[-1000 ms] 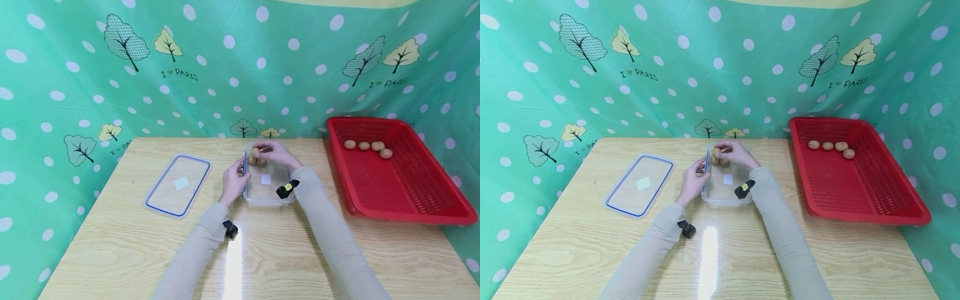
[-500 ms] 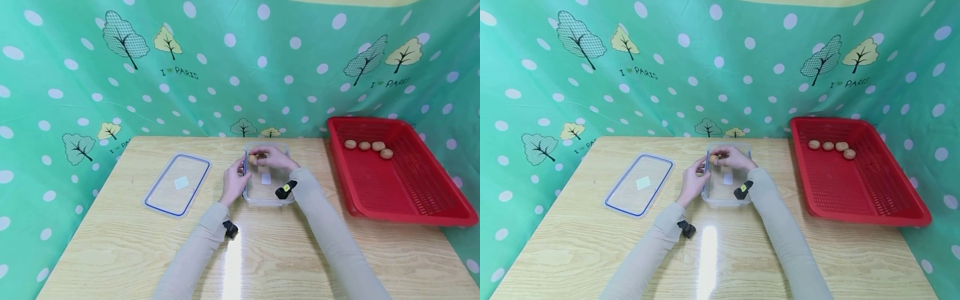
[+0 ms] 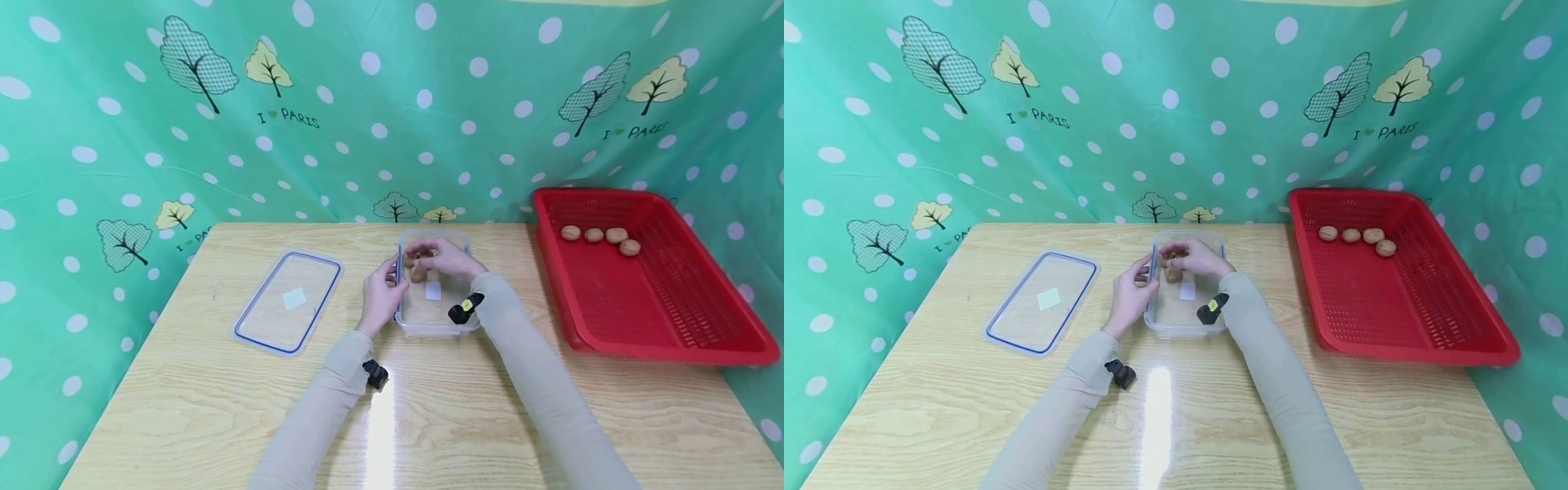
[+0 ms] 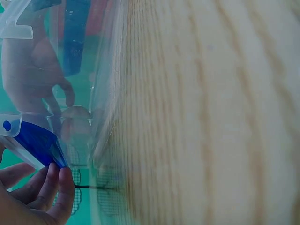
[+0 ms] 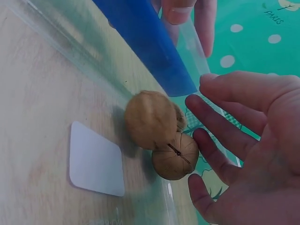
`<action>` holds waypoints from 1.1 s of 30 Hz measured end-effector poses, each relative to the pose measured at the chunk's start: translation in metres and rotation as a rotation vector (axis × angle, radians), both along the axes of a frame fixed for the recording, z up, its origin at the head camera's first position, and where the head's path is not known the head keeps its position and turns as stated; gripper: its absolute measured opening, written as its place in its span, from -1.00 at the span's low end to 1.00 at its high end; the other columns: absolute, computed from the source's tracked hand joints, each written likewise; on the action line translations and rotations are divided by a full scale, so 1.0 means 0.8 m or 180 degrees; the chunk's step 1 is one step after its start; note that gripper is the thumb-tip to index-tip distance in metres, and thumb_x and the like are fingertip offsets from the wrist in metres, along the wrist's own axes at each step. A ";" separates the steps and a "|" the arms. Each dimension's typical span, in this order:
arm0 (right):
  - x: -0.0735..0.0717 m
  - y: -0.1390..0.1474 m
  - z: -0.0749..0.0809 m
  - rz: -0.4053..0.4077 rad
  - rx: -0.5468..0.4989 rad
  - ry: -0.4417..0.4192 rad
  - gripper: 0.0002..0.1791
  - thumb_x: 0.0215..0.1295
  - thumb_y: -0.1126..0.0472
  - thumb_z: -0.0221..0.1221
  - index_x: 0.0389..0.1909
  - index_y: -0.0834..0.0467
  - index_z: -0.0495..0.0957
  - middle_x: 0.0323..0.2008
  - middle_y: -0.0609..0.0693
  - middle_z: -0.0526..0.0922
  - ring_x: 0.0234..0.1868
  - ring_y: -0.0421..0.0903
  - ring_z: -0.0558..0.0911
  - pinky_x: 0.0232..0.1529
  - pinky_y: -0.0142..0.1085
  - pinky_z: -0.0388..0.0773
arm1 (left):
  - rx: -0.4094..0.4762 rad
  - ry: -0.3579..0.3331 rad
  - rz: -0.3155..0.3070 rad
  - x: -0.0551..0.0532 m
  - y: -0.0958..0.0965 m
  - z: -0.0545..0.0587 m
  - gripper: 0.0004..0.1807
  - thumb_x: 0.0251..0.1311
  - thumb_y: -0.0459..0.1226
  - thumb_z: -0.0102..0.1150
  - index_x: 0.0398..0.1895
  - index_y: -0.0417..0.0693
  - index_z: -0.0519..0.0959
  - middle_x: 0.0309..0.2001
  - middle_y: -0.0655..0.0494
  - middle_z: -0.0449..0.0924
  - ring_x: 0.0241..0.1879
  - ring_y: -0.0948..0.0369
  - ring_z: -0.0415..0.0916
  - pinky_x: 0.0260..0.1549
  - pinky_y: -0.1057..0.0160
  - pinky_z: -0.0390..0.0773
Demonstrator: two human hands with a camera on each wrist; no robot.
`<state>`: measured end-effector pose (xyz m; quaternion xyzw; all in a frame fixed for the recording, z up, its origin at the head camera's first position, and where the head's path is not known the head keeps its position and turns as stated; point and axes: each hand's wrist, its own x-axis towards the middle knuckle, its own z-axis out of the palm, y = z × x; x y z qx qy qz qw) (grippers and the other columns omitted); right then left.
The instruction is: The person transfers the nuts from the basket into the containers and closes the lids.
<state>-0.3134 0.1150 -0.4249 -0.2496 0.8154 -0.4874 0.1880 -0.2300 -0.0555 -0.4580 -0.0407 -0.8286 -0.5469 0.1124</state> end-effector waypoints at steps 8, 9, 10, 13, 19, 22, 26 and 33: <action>0.007 0.006 0.010 -0.0001 -0.0038 0.0045 -0.56 0.31 0.34 0.15 0.21 0.32 0.44 0.13 0.23 0.52 0.20 0.16 0.41 0.24 0.03 0.28 | -0.0058 0.0017 0.0023 0.002 0.002 0.000 -0.40 0.05 -0.46 0.21 0.26 -0.23 0.44 -0.13 -0.16 0.64 -0.23 0.06 0.60 -0.31 0.21 0.61; 0.008 0.008 0.011 0.0021 -0.0056 0.0052 -0.56 0.31 0.34 0.15 0.21 0.33 0.44 0.13 0.24 0.51 0.20 0.16 0.42 0.23 0.03 0.30 | -0.0061 0.0016 0.0024 0.002 0.003 0.000 -0.40 0.05 -0.46 0.21 0.26 -0.23 0.45 -0.13 -0.15 0.64 -0.23 0.06 0.59 -0.30 0.21 0.61; 0.008 0.010 0.012 0.0035 -0.0051 0.0064 -0.55 0.32 0.33 0.14 0.22 0.33 0.43 0.14 0.25 0.51 0.22 0.17 0.41 0.24 0.03 0.29 | -0.0053 0.0031 0.0021 0.002 0.003 0.000 -0.40 0.05 -0.46 0.21 0.26 -0.24 0.45 -0.12 -0.16 0.64 -0.23 0.06 0.59 -0.30 0.20 0.61; 0.011 0.017 0.018 0.0048 -0.0030 0.0091 -0.54 0.31 0.34 0.15 0.22 0.34 0.42 0.16 0.25 0.50 0.22 0.18 0.41 0.26 0.04 0.27 | -0.0039 0.0069 0.0015 0.001 0.005 -0.001 -0.41 0.04 -0.47 0.21 0.25 -0.25 0.45 -0.11 -0.18 0.64 -0.24 0.06 0.59 -0.30 0.20 0.61; 0.013 0.029 0.030 -0.0017 0.0041 0.0046 -0.52 0.31 0.27 0.17 0.24 0.26 0.43 0.19 0.15 0.50 0.25 0.12 0.39 0.30 0.05 0.17 | -0.0041 0.0145 0.0024 0.000 0.007 -0.001 -0.41 0.02 -0.49 0.20 0.23 -0.29 0.45 -0.14 -0.18 0.65 -0.28 0.06 0.60 -0.32 0.20 0.61; 0.017 0.033 0.041 0.0008 -0.0002 0.0037 -0.52 0.31 0.26 0.17 0.24 0.26 0.43 0.20 0.16 0.49 0.25 0.11 0.39 0.29 0.02 0.22 | -0.0019 0.0146 0.0019 0.000 0.007 -0.001 -0.41 0.02 -0.50 0.20 0.23 -0.29 0.45 -0.14 -0.19 0.64 -0.27 0.05 0.60 -0.32 0.20 0.61; 0.020 0.039 0.052 0.0071 -0.0092 0.0097 -0.56 0.33 0.35 0.12 0.22 0.32 0.43 0.21 0.24 0.46 0.25 0.16 0.39 0.26 -0.01 0.30 | 0.0009 0.0122 0.0009 0.002 0.007 -0.001 -0.41 0.03 -0.50 0.19 0.24 -0.29 0.45 -0.13 -0.22 0.63 -0.26 0.04 0.59 -0.31 0.19 0.61; 0.027 0.052 0.068 0.0140 -0.0084 0.0217 -0.57 0.34 0.36 0.11 0.21 0.34 0.43 0.18 0.24 0.48 0.24 0.24 0.38 0.25 0.01 0.29 | 0.0007 0.0069 -0.0012 0.003 0.009 0.000 -0.40 0.04 -0.49 0.18 0.26 -0.27 0.43 -0.11 -0.21 0.63 -0.24 0.04 0.58 -0.30 0.21 0.62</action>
